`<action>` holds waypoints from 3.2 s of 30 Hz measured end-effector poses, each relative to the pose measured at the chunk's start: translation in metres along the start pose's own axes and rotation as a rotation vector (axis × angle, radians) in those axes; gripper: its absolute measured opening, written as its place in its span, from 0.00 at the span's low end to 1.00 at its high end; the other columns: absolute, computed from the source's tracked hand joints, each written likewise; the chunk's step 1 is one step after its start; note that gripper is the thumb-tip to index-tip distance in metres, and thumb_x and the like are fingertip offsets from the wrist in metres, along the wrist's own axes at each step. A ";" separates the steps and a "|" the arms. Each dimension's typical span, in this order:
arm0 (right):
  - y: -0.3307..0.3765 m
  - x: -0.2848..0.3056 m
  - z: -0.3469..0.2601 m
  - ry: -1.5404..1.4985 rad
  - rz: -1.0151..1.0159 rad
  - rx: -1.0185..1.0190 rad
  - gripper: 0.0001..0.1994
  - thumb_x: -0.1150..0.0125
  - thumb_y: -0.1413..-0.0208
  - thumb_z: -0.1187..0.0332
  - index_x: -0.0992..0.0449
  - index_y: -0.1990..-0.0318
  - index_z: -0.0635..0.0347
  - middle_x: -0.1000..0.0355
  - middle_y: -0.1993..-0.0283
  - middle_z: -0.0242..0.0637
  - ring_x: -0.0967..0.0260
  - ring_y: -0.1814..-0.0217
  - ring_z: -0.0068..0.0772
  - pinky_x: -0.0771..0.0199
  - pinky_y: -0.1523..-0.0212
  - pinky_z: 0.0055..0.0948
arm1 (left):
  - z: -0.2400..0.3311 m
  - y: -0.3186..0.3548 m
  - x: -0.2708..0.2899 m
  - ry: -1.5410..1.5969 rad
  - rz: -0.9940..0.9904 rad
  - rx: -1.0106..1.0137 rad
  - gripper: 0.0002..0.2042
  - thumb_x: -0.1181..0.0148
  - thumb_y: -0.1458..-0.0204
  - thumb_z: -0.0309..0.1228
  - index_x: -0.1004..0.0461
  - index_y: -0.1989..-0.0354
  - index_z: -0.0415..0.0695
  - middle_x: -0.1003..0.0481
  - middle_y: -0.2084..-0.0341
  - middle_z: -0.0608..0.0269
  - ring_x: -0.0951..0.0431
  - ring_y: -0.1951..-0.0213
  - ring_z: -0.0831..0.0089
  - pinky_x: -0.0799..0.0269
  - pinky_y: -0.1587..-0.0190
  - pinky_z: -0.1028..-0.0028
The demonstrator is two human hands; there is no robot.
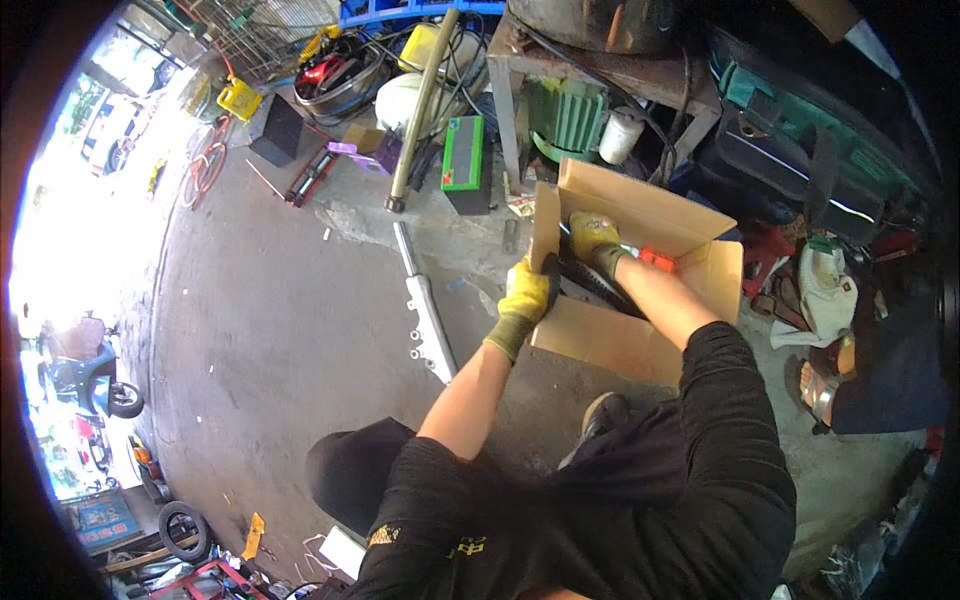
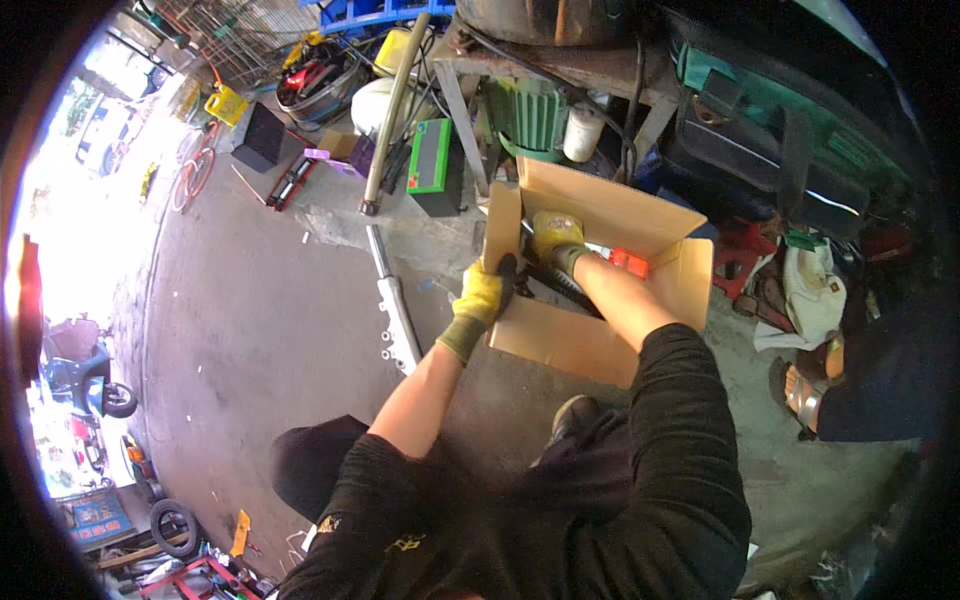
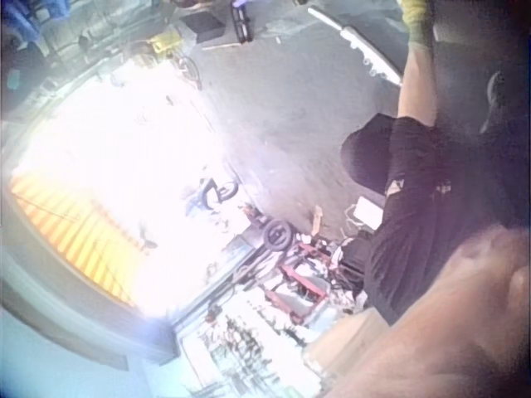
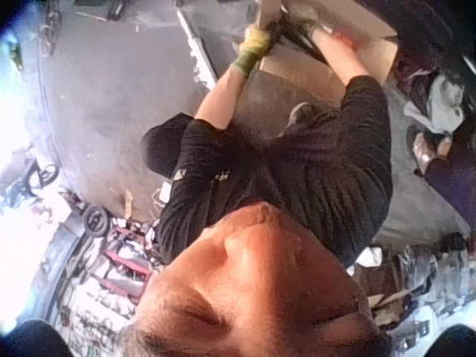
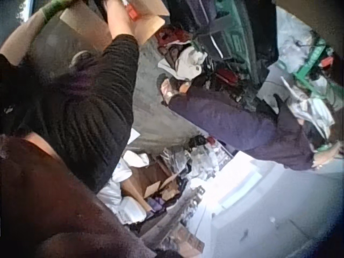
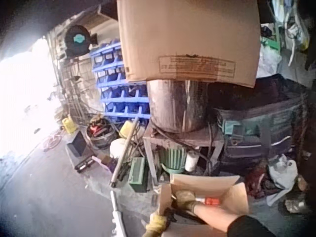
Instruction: The person retrieves a metal tube and a cylindrical part from a cardboard box, then sits on the floor to assemble them. They insert the cylindrical part into the tube, rotate it, and adjust the fit repeatedly.
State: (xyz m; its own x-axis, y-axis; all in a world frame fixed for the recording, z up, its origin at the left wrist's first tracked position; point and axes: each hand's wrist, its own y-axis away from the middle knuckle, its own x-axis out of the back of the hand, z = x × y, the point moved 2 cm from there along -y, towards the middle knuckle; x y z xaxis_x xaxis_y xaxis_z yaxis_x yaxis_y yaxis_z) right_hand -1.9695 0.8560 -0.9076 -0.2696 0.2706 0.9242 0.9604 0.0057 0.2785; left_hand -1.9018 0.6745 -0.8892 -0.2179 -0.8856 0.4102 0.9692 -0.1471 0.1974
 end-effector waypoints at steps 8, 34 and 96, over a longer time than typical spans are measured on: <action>0.088 0.112 0.059 -0.607 0.196 -0.029 0.09 0.38 0.46 0.65 0.21 0.62 0.60 0.21 0.62 0.44 0.22 0.57 0.38 0.23 0.56 0.38 | -0.009 -0.028 0.000 0.594 -0.213 0.101 0.17 0.34 0.36 0.41 0.22 0.47 0.42 0.18 0.66 0.65 0.19 0.65 0.67 0.24 0.59 0.68; 0.090 0.072 -0.225 -1.269 -0.296 0.698 0.11 0.32 0.48 0.76 0.19 0.57 0.59 0.20 0.59 0.29 0.25 0.56 0.19 0.23 0.52 0.24 | -0.004 0.056 0.137 0.141 0.376 -0.223 0.24 0.29 0.52 0.27 0.23 0.44 0.40 0.19 0.52 0.54 0.19 0.50 0.66 0.22 0.47 0.67; 0.094 0.105 -0.265 -1.307 -0.310 0.498 0.12 0.36 0.39 0.74 0.18 0.49 0.65 0.18 0.55 0.34 0.21 0.58 0.23 0.20 0.56 0.22 | -0.039 0.043 0.128 0.233 0.513 -0.227 0.19 0.26 0.55 0.36 0.23 0.55 0.43 0.19 0.59 0.44 0.17 0.58 0.49 0.23 0.55 0.60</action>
State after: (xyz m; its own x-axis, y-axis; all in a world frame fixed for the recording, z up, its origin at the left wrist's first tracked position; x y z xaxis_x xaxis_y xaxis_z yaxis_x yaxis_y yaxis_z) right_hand -1.9263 0.6298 -0.7149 -0.4754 0.8699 -0.1314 0.8733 0.4847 0.0489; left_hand -1.8834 0.5378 -0.8633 0.2896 -0.9378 0.1915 0.9497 0.2566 -0.1797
